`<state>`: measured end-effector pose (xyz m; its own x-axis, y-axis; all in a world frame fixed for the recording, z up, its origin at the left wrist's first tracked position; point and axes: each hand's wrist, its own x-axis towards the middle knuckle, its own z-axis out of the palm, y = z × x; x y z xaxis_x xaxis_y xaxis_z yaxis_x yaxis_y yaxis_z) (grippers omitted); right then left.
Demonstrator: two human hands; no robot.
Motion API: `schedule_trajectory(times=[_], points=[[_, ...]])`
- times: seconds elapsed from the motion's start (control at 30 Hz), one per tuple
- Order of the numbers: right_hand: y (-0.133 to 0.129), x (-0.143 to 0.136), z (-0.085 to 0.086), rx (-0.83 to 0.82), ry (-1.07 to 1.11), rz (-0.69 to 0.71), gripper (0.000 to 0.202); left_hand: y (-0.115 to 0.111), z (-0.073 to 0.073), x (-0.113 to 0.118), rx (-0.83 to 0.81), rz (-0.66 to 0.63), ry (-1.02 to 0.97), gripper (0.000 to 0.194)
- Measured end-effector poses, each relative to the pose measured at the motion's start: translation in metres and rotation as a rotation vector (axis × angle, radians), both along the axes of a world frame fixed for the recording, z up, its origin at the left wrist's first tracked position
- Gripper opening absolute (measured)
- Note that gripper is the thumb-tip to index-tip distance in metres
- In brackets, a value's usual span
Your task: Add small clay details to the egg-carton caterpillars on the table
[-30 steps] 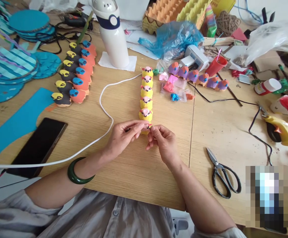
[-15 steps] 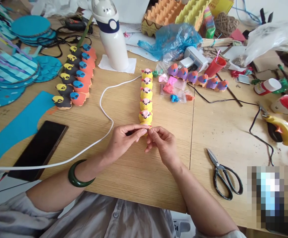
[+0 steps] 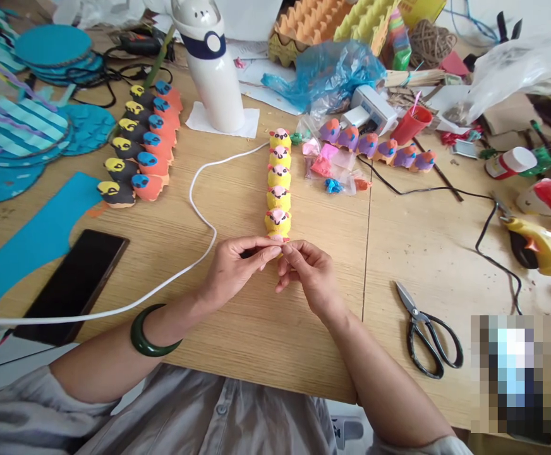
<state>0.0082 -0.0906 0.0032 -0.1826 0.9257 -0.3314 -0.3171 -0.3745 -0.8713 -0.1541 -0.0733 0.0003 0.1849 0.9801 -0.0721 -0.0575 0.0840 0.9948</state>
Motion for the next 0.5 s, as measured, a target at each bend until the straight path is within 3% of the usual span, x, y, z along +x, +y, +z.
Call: schedule_trajectory(times=[0.17,0.5], points=[[0.0013,0.0008,-0.0006,-0.01,0.005,-0.037,0.036,-0.0003,0.0002,-0.0009,-0.022,-0.039,-0.043,0.04],[0.0003,-0.0007,0.0043,-0.052,0.032,0.036,0.038,-0.0007,-0.0022,0.0003,0.03,0.017,0.013,0.023]])
